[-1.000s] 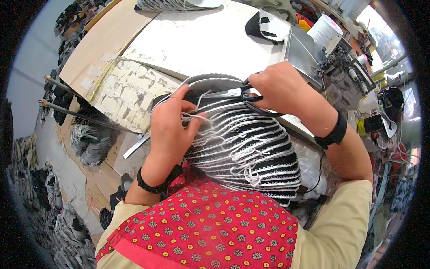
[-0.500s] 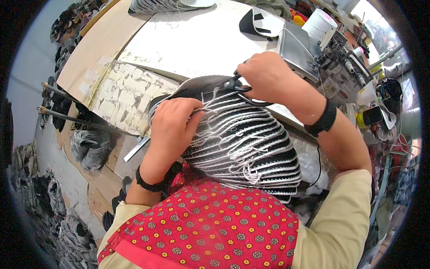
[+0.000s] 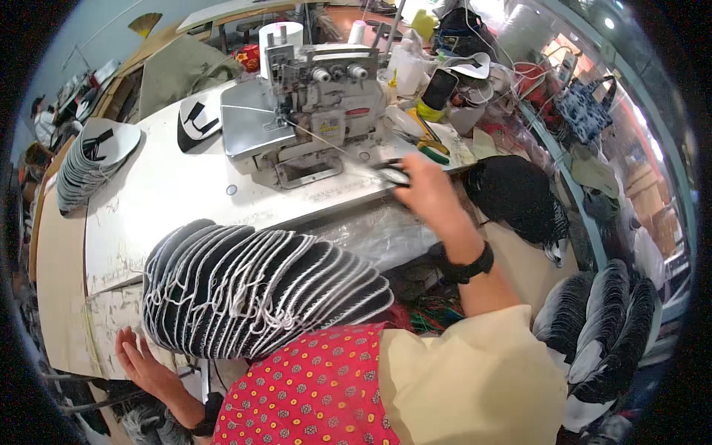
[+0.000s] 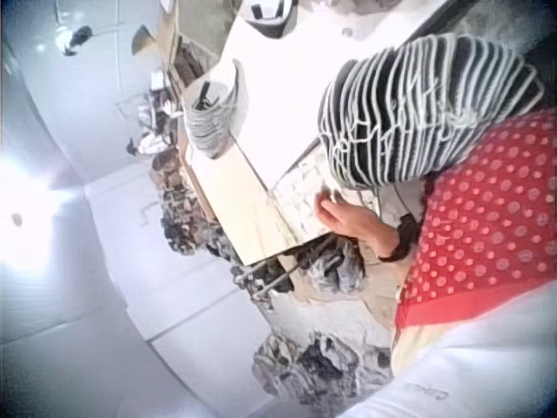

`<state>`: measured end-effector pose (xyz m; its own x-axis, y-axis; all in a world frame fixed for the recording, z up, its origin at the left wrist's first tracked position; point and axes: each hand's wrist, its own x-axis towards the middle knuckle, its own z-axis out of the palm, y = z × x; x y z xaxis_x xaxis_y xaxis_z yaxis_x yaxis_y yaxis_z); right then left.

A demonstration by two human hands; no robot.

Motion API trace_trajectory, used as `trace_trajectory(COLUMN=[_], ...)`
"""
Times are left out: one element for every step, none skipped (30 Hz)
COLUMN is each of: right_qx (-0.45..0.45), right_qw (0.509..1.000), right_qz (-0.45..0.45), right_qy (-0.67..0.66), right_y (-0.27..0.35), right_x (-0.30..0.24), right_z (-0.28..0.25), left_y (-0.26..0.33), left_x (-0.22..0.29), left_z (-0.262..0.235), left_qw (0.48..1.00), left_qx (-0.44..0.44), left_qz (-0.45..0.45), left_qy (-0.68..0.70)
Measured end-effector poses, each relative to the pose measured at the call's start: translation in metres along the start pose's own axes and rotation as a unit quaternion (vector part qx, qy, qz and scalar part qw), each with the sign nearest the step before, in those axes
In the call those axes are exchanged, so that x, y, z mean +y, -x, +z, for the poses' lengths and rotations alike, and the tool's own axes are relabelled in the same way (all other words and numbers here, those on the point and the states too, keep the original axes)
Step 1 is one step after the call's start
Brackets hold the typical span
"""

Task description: The person aligns a black fabric piece with a white component and feeds them through a sewing machine, repeating this for several sets. Then, they use scissors to trim excess thread from the stack of sewn pieces before moving them aside.

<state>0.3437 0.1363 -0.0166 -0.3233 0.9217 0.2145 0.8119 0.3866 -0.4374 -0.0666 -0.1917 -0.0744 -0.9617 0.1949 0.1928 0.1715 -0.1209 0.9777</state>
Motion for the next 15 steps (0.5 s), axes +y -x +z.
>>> trace_trajectory(right_qx=[0.013,0.071,0.086,0.053,0.077,0.110,0.099,0.092,0.171,0.230,0.192,0.097,-0.081,-0.264,-0.554], right_qw=[0.996,0.990,0.983,0.981,0.981,0.988,0.991,0.990,0.979,0.968,0.975,0.991,0.978,0.927,0.784], right_qz=[0.089,0.059,0.090,0.078,0.069,0.045,0.048,0.083,0.019,-0.036,-0.095,-0.058,-0.063,-0.201,-0.280], right_qy=[0.013,0.110,0.133,0.170,0.162,0.094,0.075,0.063,0.107,0.094,0.064,-0.069,-0.184,-0.176,-0.008], right_y=[-0.002,-0.002,0.003,-0.003,-0.001,-0.002,-0.003,-0.006,-0.009,-0.012,-0.012,-0.008,0.004,0.019,0.019], right_x=[0.028,0.070,0.097,0.137,0.168,0.189,0.208,0.224,0.212,0.164,0.130,0.072,0.019,0.020,-0.002], right_z=[-0.001,0.003,-0.005,0.009,0.019,0.032,0.040,0.049,0.062,0.063,0.049,0.035,0.010,-0.002,-0.020], left_y=[-0.015,-0.029,-0.034,-0.032,-0.035,-0.039,-0.039,-0.035,-0.030,-0.023,-0.017,-0.011,-0.008,-0.006,-0.020], left_x=[-0.013,-0.032,-0.049,-0.060,-0.070,-0.094,-0.119,-0.118,-0.120,-0.123,-0.122,-0.115,-0.112,-0.122,-0.210], left_z=[-0.008,-0.019,-0.014,-0.017,-0.006,-0.005,-0.007,0.007,0.008,0.004,0.002,-0.004,-0.003,0.000,-0.054], left_qw=[0.997,0.989,0.976,0.949,0.901,0.872,0.860,0.886,0.904,0.919,0.930,0.941,0.959,0.966,0.990], left_qx=[-0.032,-0.062,-0.108,-0.191,-0.194,-0.247,-0.203,-0.205,-0.179,-0.155,-0.156,-0.143,-0.141,-0.150,-0.094], left_qz=[-0.065,-0.130,-0.161,-0.244,-0.357,-0.368,-0.391,-0.330,-0.304,-0.283,-0.278,-0.271,-0.234,-0.210,-0.106], left_qy=[-0.013,-0.026,-0.100,0.054,0.153,0.208,0.258,0.254,0.239,0.224,0.183,0.140,0.075,0.012,-0.003])
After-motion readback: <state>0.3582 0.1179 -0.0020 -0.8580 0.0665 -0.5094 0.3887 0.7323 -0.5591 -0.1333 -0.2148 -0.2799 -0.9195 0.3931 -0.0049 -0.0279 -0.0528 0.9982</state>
